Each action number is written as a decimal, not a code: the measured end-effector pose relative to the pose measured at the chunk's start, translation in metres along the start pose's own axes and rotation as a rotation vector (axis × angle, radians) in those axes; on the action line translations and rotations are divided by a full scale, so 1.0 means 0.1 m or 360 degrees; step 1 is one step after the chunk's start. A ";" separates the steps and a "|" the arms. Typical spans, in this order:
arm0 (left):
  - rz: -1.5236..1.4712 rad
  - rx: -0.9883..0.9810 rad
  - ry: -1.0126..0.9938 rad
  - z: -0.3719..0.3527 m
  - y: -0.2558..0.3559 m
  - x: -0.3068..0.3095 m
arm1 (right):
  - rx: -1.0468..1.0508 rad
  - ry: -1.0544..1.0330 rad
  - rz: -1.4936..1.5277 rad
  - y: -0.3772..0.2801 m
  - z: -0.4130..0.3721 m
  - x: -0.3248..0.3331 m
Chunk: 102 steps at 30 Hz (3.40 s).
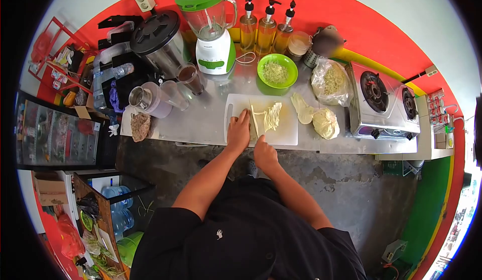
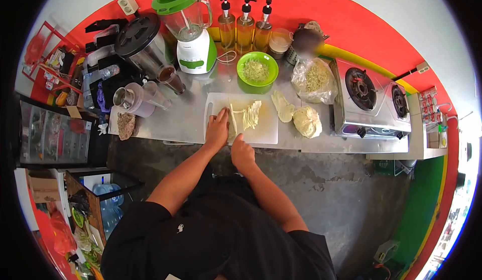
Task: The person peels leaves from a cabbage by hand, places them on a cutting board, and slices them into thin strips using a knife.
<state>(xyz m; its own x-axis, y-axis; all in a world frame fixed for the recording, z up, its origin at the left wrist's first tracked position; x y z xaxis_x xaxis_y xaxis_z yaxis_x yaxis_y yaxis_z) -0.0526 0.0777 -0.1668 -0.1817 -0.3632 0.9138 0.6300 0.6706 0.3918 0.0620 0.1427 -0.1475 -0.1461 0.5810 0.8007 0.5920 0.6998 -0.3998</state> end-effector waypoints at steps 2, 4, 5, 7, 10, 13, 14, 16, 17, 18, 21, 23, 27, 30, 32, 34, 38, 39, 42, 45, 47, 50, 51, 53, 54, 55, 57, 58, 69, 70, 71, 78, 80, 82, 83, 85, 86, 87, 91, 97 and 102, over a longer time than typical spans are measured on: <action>-0.0007 -0.0023 0.0003 0.00 -0.01 0.02 | 0.0014 0.0057 0.0059 -0.07 0.13 0.07; -0.0016 -0.0044 -0.0007 -0.02 -0.01 0.07 | 0.0018 0.0104 0.0120 -0.09 0.26 0.10; -0.0038 -0.0060 -0.0005 -0.02 0.00 0.10 | 0.0042 0.0110 0.0125 -0.09 0.31 0.10; -0.0062 -0.0077 -0.0007 -0.03 -0.01 0.10 | 0.0059 0.0079 0.0145 -0.07 0.31 0.10; -0.0008 -0.0051 0.0039 0.00 0.00 0.08 | 0.0040 0.0099 0.0144 -0.04 0.08 -0.02; 0.0130 0.0003 0.0106 -0.06 0.00 0.06 | -0.0018 0.0017 0.0119 0.03 -0.15 -0.12; 0.0123 -0.0002 0.0110 -0.07 0.01 0.06 | -0.0022 0.0024 0.0114 0.07 -0.18 -0.13; 0.0152 0.0005 0.0109 -0.07 0.02 0.07 | 0.0016 0.0108 0.0073 0.12 -0.19 -0.11; 0.0156 -0.0003 0.0103 -0.08 0.02 0.08 | 0.0018 0.0114 0.0072 0.16 -0.19 -0.09; 0.0159 -0.0006 0.0110 -0.09 0.03 0.08 | -0.0050 0.0136 0.0090 0.21 -0.18 -0.06; 0.0085 0.0005 0.0098 -0.06 0.01 0.07 | -0.0085 0.0201 0.0083 0.28 -0.15 0.01; 0.0018 0.0017 0.0106 -0.02 -0.01 0.03 | -0.0061 0.0233 0.0058 0.28 -0.13 0.01; -0.0171 0.0012 0.0185 0.00 -0.04 0.02 | 0.0035 0.0218 0.0084 0.11 -0.11 0.04; -0.0214 0.0021 0.0182 -0.01 -0.01 0.07 | 0.0089 0.0192 0.0083 -0.01 -0.09 0.05; -0.0208 0.0025 0.0182 0.00 0.00 0.09 | 0.0117 0.0186 0.0083 -0.07 -0.08 0.05; -0.0206 0.0034 0.0181 0.00 0.00 0.09 | 0.0139 0.0208 0.0083 -0.10 -0.08 0.05; -0.0230 0.0033 0.0188 0.01 -0.02 0.07 | 0.0141 0.0180 0.0075 -0.12 -0.07 0.02; -0.0227 0.0015 0.0207 0.00 -0.01 0.07 | 0.0128 0.0176 0.0064 -0.11 -0.07 0.00; -0.0226 0.0009 0.0226 -0.01 0.00 0.07 | 0.0092 0.0168 0.0056 -0.12 -0.07 -0.03; -0.0253 0.0008 0.0247 -0.01 0.01 0.07 | 0.0053 0.0146 0.0068 -0.13 -0.03 -0.03; -0.0252 0.0008 0.0225 -0.02 0.01 0.07 | 0.0033 0.0122 0.0078 -0.15 -0.02 -0.02; -0.0243 -0.0015 0.0210 0.00 0.00 0.06 | 0.0025 0.0093 0.0194 -0.19 0.10 0.03; -0.0238 -0.0018 0.0204 0.01 0.00 0.08 | 0.0030 0.0093 0.0209 -0.20 0.16 0.04; -0.0226 -0.0041 0.0200 0.01 0.00 0.10 | 0.0034 0.0096 0.0227 -0.18 0.27 0.05; -0.0214 -0.0055 0.0195 0.01 0.00 0.11 | 0.0023 0.0105 0.0226 -0.18 0.32 0.08; -0.0214 -0.0061 0.0190 0.00 0.00 0.12 | 0.0010 0.0114 0.0225 -0.18 0.33 0.10; -0.0185 -0.0079 0.0170 0.01 0.01 0.11 | -0.0010 0.0094 0.0245 -0.16 0.28 0.10; -0.0185 -0.0084 0.0169 0.02 0.01 0.10 | -0.0022 0.0074 0.0257 -0.16 0.25 0.11; -0.0214 0.0001 0.0171 0.01 -0.01 0.06 | -0.0056 0.0054 0.0216 -0.10 -0.05 -0.10; -0.0213 -0.0005 0.0169 0.01 -0.01 0.06 | -0.0045 0.0106 0.0211 -0.10 0.00 -0.08; -0.0214 -0.0009 0.0172 0.01 0.00 0.07 | -0.0050 0.0110 0.0217 -0.08 0.04 -0.08; -0.0183 0.0047 0.0171 0.07 0.03 0.12 | -0.0143 0.0276 0.0260 0.16 0.06 0.02; -0.0215 0.0086 0.0180 0.07 0.07 0.15 | -0.0168 0.0308 0.0271 0.24 0.08 0.04; -0.0243 0.0119 0.0193 0.09 0.05 0.12 | -0.0121 0.0316 0.0264 0.25 0.08 0.08; -0.0319 0.0145 0.0185 0.11 0.03 0.11 | -0.0116 0.0321 0.0263 0.23 0.08 0.07; -0.0393 0.0170 0.0175 0.11 -0.02 0.11 | -0.0029 0.0325 0.0286 0.14 0.06 0.07; -0.0413 0.0159 0.0172 0.09 -0.04 0.11 | -0.0030 0.0326 0.0287 0.10 0.06 0.06; -0.0433 0.0147 0.0170 0.09 -0.03 0.14 | -0.0017 0.0294 0.0276 0.04 0.06 0.05; -0.0470 0.0180 0.0090 0.10 -0.04 0.14 | 0.0077 0.0231 0.0205 -0.07 0.07 0.01; -0.0406 0.0180 0.0129 0.10 -0.06 0.14 | 0.0030 0.0189 0.0119 -0.07 0.07 -0.04; -0.0399 0.0210 0.0059 0.14 -0.06 0.17 | -0.0003 0.0071 0.0168 -0.14 0.15 -0.01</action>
<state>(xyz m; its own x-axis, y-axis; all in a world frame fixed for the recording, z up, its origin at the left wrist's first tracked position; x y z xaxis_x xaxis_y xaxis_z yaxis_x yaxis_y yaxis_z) -0.0697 0.0763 -0.1525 -0.2904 -0.5500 0.7830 0.4649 0.6341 0.6178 0.0418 0.1387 -0.1490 -0.0475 0.6322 0.7734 0.6035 0.6351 -0.4821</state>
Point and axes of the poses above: each hand's wrist, its own z-axis towards the middle knuckle, its own x-axis out of the back of the hand, y = z × x, the point moved 5 cm from there along z, towards the middle knuckle, and after that the axes turned 5 degrees about z, right-handed, at the moved point
